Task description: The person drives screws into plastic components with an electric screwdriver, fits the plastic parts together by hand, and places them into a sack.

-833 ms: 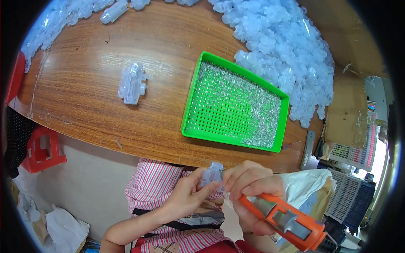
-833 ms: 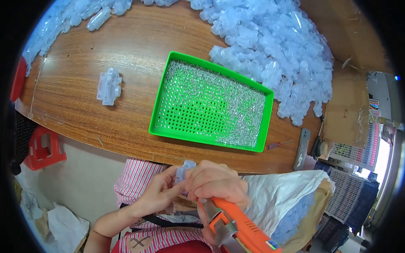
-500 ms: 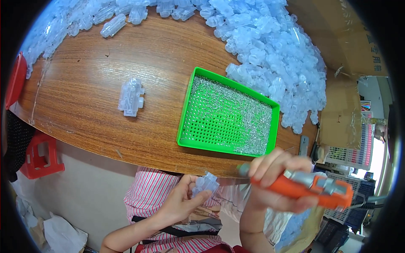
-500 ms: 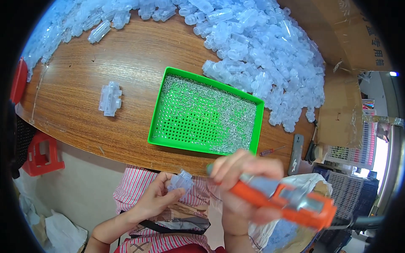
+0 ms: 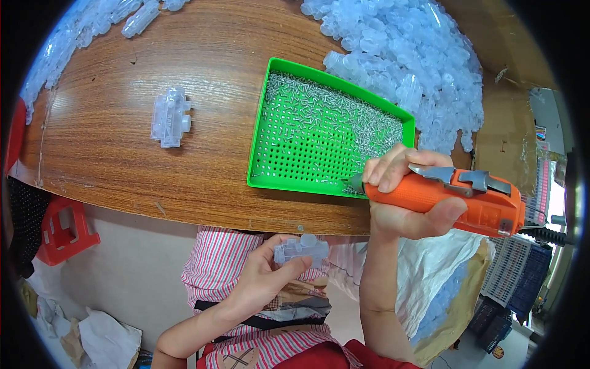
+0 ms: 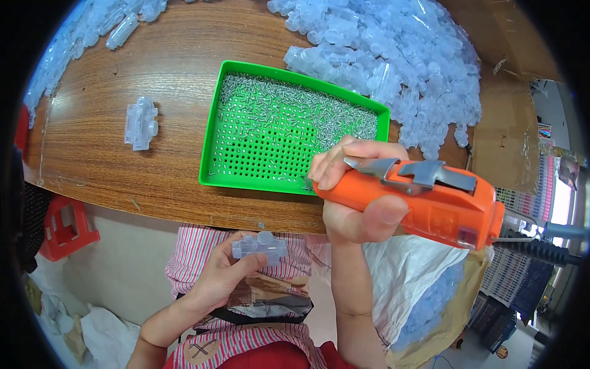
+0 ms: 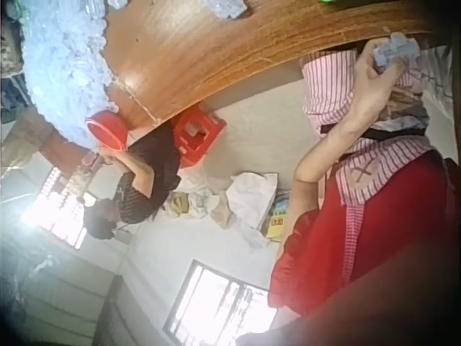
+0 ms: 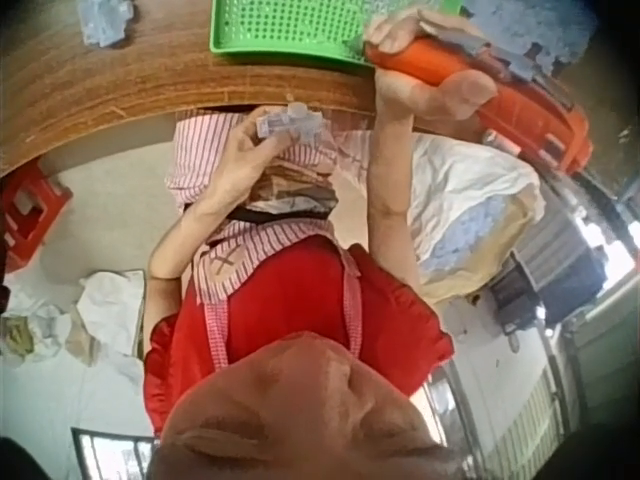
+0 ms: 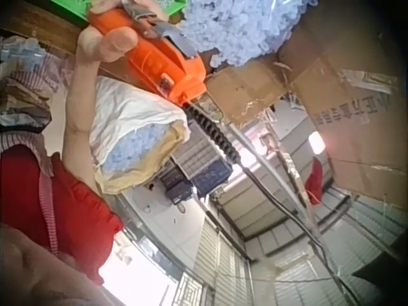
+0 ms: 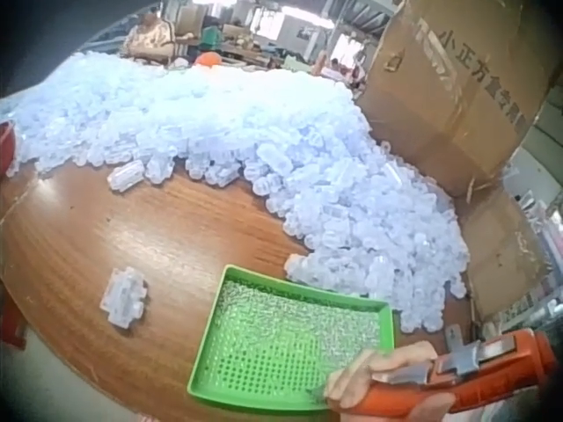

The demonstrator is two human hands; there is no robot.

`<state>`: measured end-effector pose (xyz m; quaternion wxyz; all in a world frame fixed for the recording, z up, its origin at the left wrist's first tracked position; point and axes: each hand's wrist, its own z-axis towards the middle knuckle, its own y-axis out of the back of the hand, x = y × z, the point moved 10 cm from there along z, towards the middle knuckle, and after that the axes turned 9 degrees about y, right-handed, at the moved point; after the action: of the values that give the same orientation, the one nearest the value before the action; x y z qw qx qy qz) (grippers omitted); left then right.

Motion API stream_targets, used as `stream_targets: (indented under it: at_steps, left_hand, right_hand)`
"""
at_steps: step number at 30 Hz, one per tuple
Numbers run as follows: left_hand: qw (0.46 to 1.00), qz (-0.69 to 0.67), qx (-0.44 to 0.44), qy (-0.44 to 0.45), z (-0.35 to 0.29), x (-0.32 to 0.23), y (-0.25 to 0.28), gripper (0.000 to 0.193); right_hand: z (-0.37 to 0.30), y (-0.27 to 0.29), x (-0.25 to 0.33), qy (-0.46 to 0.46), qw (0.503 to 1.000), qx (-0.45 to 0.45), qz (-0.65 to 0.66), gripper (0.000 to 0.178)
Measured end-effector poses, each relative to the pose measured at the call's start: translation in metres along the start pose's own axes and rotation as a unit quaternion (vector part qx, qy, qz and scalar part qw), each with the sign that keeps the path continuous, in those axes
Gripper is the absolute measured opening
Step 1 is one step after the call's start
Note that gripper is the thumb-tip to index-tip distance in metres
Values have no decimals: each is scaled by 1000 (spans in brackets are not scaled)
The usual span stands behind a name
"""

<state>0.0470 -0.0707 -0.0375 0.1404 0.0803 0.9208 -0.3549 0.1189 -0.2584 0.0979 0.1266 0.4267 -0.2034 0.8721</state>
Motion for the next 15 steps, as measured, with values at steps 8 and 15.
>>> stream_targets:
  at_steps: [8, 15]
  left_hand:
    - [999, -53, 4, -7, 4, 3, -1, 29]
    - [998, 29, 10, -50, 8, -2, 1, 30]
  right_hand:
    - [-6, -5, 3, 10, 1000, 12, -5, 76]
    - [-5, -45, 68, 9, 996, 86, 33, 70]
